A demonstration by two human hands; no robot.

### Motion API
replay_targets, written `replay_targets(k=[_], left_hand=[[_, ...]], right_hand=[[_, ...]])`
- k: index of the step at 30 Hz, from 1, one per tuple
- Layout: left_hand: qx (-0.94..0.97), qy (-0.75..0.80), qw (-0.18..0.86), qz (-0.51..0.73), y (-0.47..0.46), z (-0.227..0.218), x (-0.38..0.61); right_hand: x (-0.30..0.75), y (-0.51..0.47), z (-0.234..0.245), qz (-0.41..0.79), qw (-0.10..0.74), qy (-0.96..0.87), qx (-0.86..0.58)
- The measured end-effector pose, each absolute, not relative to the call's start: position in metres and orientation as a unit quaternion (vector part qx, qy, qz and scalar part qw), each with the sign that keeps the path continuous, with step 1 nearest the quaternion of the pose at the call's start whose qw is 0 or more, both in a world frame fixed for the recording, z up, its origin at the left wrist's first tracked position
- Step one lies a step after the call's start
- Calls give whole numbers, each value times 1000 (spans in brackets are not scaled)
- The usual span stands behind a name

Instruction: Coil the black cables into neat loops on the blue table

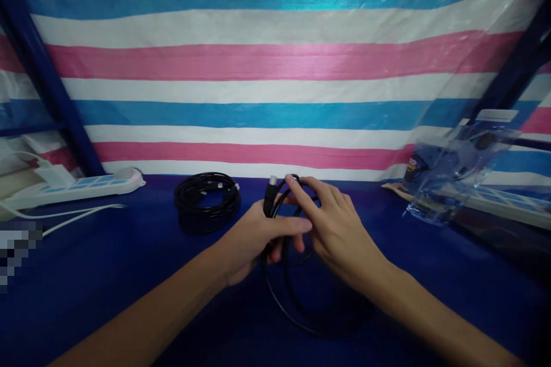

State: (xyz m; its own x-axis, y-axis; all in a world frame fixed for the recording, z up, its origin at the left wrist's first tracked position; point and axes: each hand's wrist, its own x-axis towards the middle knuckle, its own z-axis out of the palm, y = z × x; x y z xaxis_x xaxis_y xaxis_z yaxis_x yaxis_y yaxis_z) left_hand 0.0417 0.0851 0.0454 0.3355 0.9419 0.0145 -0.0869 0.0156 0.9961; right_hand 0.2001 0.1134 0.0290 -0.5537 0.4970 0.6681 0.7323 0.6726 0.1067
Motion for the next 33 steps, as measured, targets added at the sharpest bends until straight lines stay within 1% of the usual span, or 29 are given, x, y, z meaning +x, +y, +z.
replay_targets(k=[2,4,6,8,9,10,13,14,16,19,22,24,27,29,31,33], left_hand=[[535,392,597,451,86,44,42],[489,426,567,508,91,40,40],[446,448,515,579,99,35,35],[422,435,458,650,105,34,28],[413,420,430,684,108,36,24],[404,403,409,712,109,38,21],[381,351,395,758,105,49,17],[375,334,408,762,102,52,18],[369,306,455,751,96,56,23],[363,269,559,695,86,55,34],[371,214,667,610,80,50,41],[385,182,711,560,78,49,41],[408,169,718,538,77,53,37],[423,183,706,537,78,55,36],[432,213,693,537,81,55,35],[438,251,679,533,84,51,34]], right_hand=[[205,115,33,-148,336,-866,-339],[212,118,38,-113,383,-853,-335],[220,124,41,-77,440,-816,-368],[227,132,41,5,471,-770,-430],[228,135,39,74,461,-756,-459],[228,138,37,158,432,-746,-482],[215,138,25,419,288,-708,-490],[208,136,21,479,254,-690,-480],[193,129,13,548,230,-659,-462],[177,120,7,588,249,-621,-454],[173,118,6,624,282,-575,-448],[174,118,7,654,303,-542,-433],[177,120,9,681,330,-515,-403],[181,121,10,670,354,-519,-396],[186,125,11,621,377,-544,-419],[192,131,10,513,393,-601,-470]])
